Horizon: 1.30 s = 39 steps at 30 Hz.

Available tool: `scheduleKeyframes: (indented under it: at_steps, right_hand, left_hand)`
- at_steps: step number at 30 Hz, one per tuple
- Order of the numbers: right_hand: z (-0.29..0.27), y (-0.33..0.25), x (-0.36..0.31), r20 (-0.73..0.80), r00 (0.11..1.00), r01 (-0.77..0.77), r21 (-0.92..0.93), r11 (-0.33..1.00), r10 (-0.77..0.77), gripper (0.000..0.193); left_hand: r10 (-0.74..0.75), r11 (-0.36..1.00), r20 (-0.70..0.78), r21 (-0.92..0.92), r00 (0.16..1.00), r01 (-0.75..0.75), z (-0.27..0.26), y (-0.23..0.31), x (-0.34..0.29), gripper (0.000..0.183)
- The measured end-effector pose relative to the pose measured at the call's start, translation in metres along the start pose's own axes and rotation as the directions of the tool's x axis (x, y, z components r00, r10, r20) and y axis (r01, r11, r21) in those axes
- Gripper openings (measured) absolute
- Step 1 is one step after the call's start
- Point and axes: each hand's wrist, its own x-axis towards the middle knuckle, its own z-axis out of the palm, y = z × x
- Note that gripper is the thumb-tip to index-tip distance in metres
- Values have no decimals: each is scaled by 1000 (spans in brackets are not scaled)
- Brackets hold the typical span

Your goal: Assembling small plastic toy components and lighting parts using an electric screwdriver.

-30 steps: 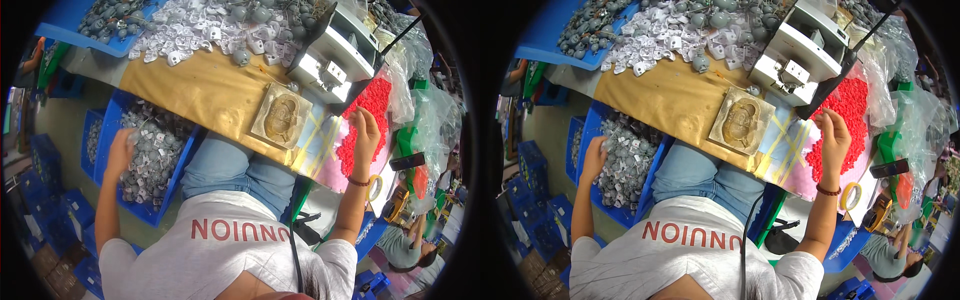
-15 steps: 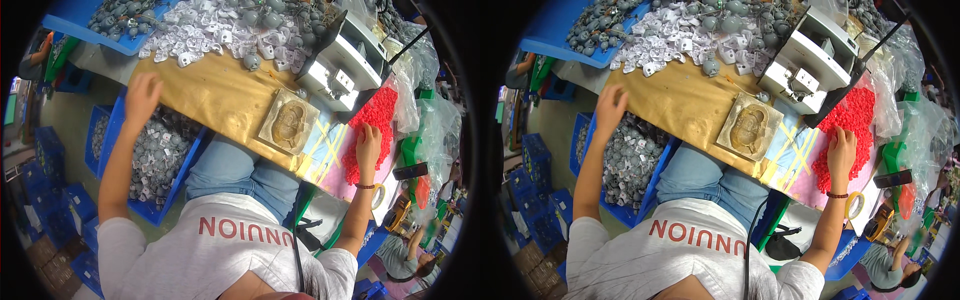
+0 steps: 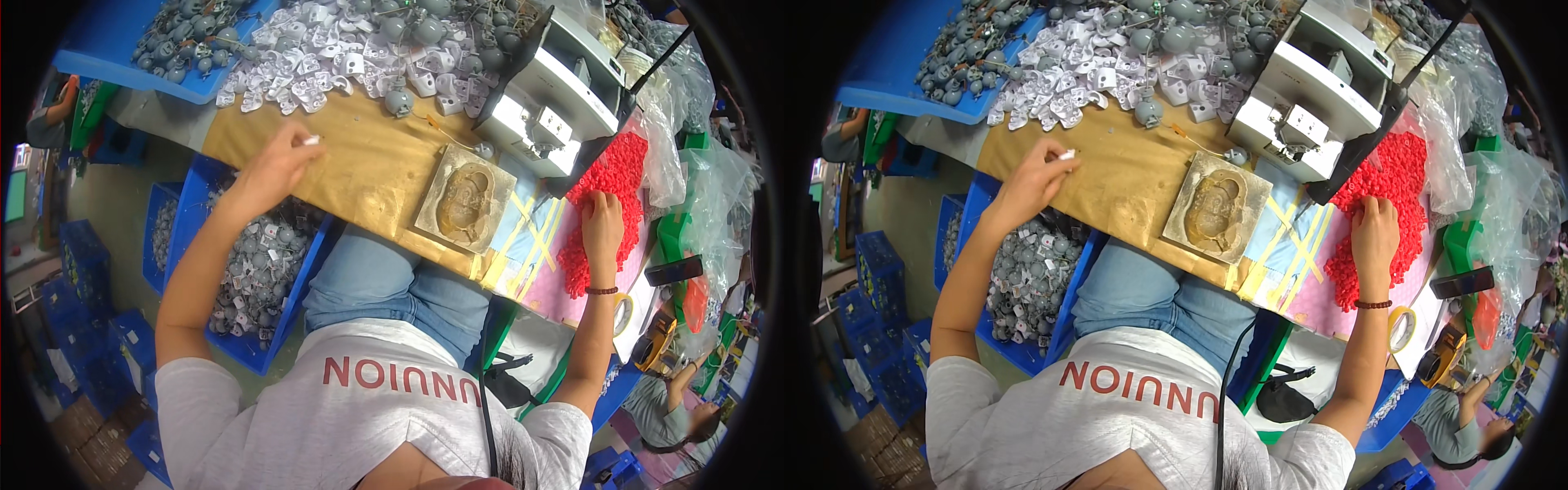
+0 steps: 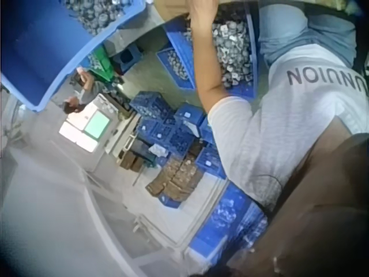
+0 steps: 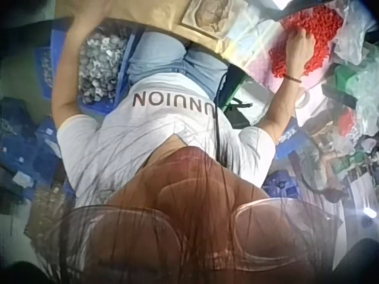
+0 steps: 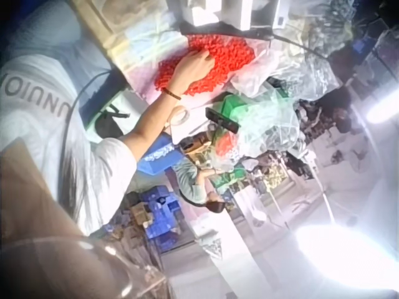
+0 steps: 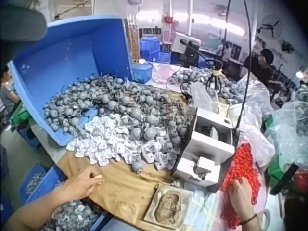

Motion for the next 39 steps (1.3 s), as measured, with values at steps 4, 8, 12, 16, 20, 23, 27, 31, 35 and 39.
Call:
scheduleKeyframes:
  at_steps: [4, 8, 12, 16, 20, 23, 27, 31, 35, 39]
  right_hand:
    - [-3, -3, 4, 39, 999, -40, 62, 997, 38, 14]
    - [-4, -3, 2, 18, 998, -70, 174, 982, 67, 12]
    - [0, 1, 0, -31, 997, -61, 214, 975, 69, 10]
    - [-4, -6, 1, -63, 996, -40, 225, 974, 55, 10]
    - [-24, -14, 2, -85, 990, -69, 421, 904, 115, 14]
    - [-54, -44, 3, -56, 989, -72, 622, 780, 136, 18]
    - [-63, -102, 2, -30, 996, 77, 800, 595, -90, 26]
    - [-50, -153, 2, -140, 965, 241, 809, 536, -222, 23]
    - [-37, -176, 9, -324, 891, 453, 678, 579, -318, 24]
    - [-32, -182, 9, -348, 834, 552, 509, 660, -428, 26]
  left_hand:
    - [104, 994, 11, 18, 995, -104, 7, 11, 14, 37]
    - [-20, 997, -50, 72, 999, 24, 9, 22, 32, 24]
    - [-21, 995, -105, -96, 994, 11, 17, 71, 57, 19]
    - [344, 875, -115, -320, 932, -363, 54, 141, 78, 15]
    - [356, 904, -62, -231, 932, -361, 89, 143, 94, 18]
    - [314, 923, -85, -204, 945, -325, 93, 145, 94, 23]
    - [153, 852, -118, -487, 981, -192, 86, 143, 92, 35]
    - [173, 978, -363, -46, 915, -203, 67, 94, 100, 42]
    - [179, 980, -352, 149, 919, -134, 55, 68, 112, 38]
    - [250, 963, -326, 185, 912, -198, 58, 50, 121, 23]
